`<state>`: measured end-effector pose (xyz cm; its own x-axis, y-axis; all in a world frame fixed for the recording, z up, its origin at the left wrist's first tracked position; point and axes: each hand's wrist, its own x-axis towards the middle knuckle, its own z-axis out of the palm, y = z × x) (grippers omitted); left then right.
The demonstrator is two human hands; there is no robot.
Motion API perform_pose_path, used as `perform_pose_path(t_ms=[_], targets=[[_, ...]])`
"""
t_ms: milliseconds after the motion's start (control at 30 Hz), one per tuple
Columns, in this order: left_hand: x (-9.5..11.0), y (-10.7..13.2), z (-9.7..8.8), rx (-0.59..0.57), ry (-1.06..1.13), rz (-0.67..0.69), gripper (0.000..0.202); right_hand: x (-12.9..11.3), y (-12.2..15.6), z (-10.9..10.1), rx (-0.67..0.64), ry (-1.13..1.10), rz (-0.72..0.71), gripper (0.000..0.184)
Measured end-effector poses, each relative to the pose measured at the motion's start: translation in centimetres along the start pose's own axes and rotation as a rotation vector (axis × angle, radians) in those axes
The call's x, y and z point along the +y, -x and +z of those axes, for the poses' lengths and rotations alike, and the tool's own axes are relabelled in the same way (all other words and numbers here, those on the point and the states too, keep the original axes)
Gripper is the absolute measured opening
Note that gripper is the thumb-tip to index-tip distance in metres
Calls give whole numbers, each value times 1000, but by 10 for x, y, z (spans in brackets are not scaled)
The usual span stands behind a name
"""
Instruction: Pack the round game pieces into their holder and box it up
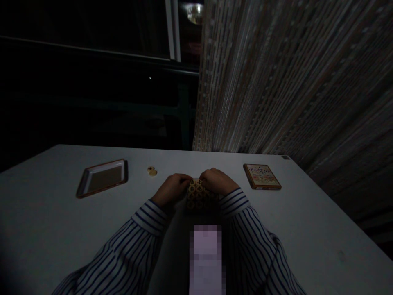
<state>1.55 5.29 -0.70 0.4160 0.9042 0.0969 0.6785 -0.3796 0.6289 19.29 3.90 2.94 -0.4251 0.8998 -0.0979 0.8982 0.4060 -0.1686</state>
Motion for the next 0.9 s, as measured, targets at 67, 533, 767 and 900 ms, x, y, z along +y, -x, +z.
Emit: perform_pose_path(t_ms=[67, 533, 767, 900], targets=[[0, 0, 0, -6, 0, -5, 29, 0, 0, 0, 9, -1, -4, 30], [2, 1, 0, -16, 17, -22, 29, -2, 1, -3, -21, 11, 28, 30], [0, 0, 1, -10, 16, -21, 29, -2, 1, -2, -11, 9, 7, 31], [-2, 0, 2, -4, 23, -11, 28, -1, 1, -2, -6, 12, 22, 31]])
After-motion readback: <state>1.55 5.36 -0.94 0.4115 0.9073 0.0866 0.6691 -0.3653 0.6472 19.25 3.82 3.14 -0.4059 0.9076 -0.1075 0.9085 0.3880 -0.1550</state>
